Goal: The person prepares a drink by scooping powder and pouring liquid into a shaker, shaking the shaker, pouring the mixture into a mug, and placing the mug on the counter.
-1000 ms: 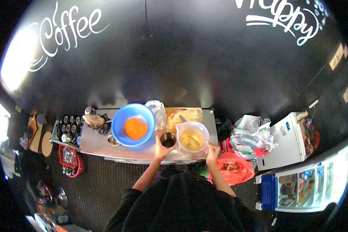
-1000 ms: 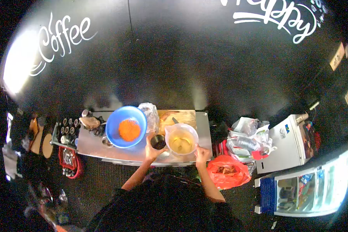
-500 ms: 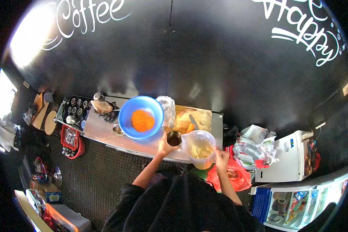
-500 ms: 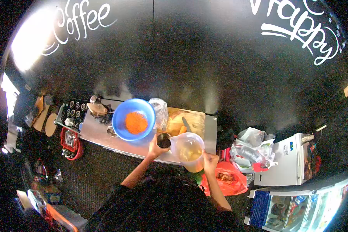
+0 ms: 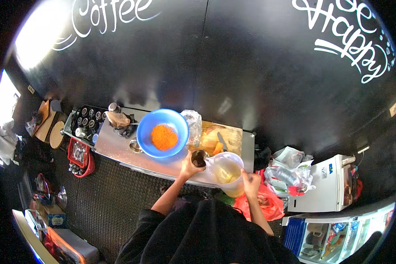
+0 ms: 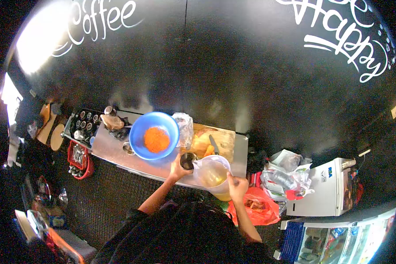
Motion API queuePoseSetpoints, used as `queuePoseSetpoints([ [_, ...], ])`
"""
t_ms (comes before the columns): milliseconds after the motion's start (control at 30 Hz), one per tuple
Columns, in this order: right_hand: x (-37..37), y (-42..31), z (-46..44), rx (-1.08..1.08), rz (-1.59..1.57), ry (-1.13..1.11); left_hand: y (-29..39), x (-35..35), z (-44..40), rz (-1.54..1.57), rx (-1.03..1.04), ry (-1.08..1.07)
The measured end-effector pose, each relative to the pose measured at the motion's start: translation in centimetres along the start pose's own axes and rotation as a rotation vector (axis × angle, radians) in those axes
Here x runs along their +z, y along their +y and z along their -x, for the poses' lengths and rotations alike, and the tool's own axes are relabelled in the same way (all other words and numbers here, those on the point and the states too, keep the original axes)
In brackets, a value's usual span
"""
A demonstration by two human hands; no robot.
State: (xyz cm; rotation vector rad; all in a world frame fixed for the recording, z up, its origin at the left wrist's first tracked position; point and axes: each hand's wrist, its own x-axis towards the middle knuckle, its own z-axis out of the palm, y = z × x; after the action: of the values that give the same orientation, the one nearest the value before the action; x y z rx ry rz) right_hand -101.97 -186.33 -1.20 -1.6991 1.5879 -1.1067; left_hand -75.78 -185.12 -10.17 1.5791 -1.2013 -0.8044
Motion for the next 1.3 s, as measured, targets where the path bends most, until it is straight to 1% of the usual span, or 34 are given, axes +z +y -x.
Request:
queuePoseSetpoints([
  [33,-0.1,0.0,0.0,0.05,0.024,-0.014,0.1,0.0,0.1,0.042,0.03,0.003],
  [133,-0.2,-0.7,-0.1,0.06,0.076,-0.041,0.0,0.0,0.1,0.013,0.026,0.006],
  [267,-0.3,-1.5,-0.2,0.018,0.105,-0.037,-0.5,0.2,0.0,-0.004,0.035,0.016],
  [367,-0.3,-1.7,-0.2,0.017,0.126,-0.047,-0.3,0.2,0.0,0.017,-0.002,-0.005],
  [433,-0.2,-1.9,-0.2,-0.001,0.166,-0.036,-0.5,0.3,0.1,0.117,0.024,-0.001],
  [467,0.0,-1.9,-0.2,-0.002,0.165,-0.036,-0.7,0.3,0.0,0.116,0.025,0.001],
  [567,0.1,-1.9,-0.1,0.01,0.16,-0.007,-1.9,0.7,-0.1,0.047,0.042,0.013],
  [633,0.0,-2.1,-0.1,0.046,0.192,-0.044,-1.5,0.6,-0.1,0.02,0.02,0.022],
  [867,0.2,-2.9,-0.2,-0.072,0.157,0.001,-1.0,0.1,0.0,0.008,-0.013,-0.003],
  [933,0.1,-3.2,0.0,-0.031,0.148,-0.033,-1.2,0.2,0.0,-0.023,-0.001,-0.003],
  [1033,0.2,-2.9,0.1,-0.021,0.132,-0.041,-1.4,0.4,0.1,0.016,0.004,0.008],
  [1167,0.4,-2.7,0.2,-0.041,0.146,-0.034,-0.9,0.2,0.3,-0.02,0.026,0.019],
  [1233,0.3,-3.3,0.3,-0.033,0.146,-0.03,0.0,0.1,0.7,-0.133,-0.012,0.069],
  [1300,0.3,-3.4,0.3,-0.038,0.138,-0.038,-0.3,0.1,0.5,-0.077,0.001,0.05],
])
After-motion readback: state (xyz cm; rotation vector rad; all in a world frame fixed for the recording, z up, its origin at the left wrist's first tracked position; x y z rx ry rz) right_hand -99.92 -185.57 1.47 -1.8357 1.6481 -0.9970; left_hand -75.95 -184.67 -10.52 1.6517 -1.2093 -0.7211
